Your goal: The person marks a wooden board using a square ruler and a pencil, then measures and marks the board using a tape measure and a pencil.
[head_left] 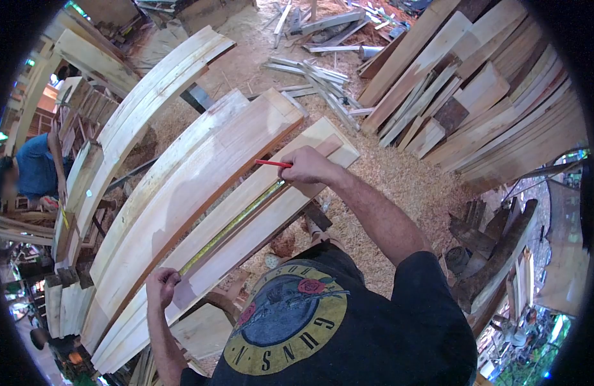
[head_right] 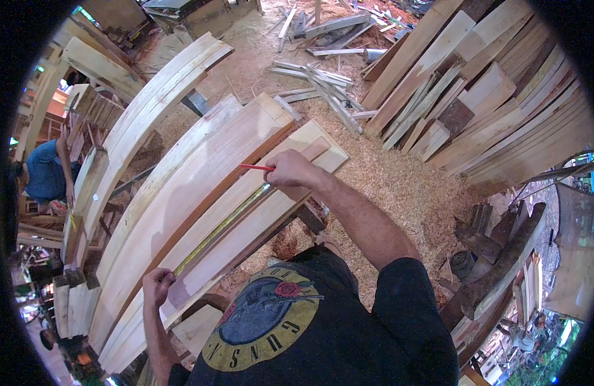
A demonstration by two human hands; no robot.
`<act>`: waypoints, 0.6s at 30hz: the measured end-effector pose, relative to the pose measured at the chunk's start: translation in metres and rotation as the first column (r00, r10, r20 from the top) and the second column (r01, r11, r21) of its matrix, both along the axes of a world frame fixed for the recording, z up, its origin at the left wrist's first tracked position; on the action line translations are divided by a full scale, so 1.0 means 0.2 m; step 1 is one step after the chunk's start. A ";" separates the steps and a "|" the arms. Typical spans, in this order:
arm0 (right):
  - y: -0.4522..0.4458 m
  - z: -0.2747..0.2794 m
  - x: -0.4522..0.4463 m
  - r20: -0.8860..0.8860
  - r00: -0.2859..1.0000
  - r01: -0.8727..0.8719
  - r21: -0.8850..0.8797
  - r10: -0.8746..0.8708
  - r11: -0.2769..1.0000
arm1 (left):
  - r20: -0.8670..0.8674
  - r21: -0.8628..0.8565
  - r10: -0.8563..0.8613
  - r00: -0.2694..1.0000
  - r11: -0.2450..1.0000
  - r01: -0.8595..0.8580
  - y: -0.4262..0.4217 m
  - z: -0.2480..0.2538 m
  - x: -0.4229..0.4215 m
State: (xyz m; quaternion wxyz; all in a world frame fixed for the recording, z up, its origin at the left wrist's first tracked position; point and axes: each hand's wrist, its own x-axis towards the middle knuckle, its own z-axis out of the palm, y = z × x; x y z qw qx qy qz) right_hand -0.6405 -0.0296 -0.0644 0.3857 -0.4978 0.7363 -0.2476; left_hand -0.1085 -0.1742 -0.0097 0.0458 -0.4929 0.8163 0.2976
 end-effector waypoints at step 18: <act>0.01 0.02 0.01 -0.008 1.000 0.004 -0.012 -0.004 1.000 | -0.021 -0.009 0.001 1.000 1.000 -0.002 0.01 -0.01 0.01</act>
